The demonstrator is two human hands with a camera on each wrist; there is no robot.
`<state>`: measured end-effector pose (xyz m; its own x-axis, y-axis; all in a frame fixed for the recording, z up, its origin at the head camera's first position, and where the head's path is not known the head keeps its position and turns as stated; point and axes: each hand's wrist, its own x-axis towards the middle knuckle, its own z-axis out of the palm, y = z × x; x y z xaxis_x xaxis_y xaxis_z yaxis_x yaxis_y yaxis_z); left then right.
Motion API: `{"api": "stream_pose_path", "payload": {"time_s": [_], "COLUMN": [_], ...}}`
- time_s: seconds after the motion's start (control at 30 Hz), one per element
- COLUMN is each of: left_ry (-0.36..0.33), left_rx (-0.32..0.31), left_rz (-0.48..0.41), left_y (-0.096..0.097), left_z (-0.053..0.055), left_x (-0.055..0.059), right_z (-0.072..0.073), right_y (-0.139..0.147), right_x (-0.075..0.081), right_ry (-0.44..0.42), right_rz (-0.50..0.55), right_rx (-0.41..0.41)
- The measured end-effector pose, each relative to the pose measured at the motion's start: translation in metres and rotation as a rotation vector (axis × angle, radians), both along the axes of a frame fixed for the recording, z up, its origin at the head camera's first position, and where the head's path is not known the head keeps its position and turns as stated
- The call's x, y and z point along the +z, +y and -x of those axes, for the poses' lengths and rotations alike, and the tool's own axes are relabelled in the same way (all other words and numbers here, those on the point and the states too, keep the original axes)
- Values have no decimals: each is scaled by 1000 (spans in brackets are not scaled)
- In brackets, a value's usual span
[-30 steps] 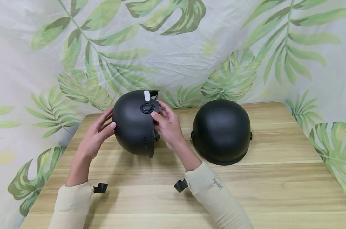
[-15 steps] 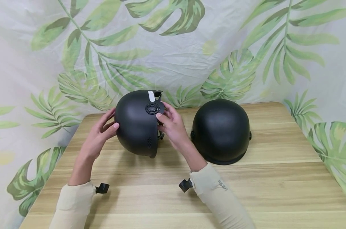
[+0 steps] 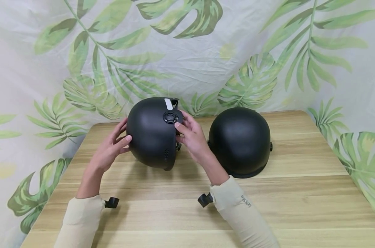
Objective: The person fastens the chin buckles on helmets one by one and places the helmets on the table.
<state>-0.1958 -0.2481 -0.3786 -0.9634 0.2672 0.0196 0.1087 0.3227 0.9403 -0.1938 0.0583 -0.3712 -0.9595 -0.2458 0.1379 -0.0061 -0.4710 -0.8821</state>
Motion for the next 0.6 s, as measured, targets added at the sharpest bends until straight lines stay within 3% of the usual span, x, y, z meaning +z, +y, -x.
{"api": "stream_pose_path", "payload": {"time_s": [0.1,0.3,0.6], "left_ry": [-24,-28,-22], "left_rx": [-9,33,53], "left_rz": [-23,-40,-28], "left_y": [0,0,3], "left_z": [1,0,-1], "left_x": [-2,-3,-2], "right_z": [1,2,2], "right_y": [2,4,17], "right_x": [-2,-3,2], "right_ry": [-6,-32,-37], "right_rz": [-3,-36,-196], "right_rx": [-4,3,4]}}
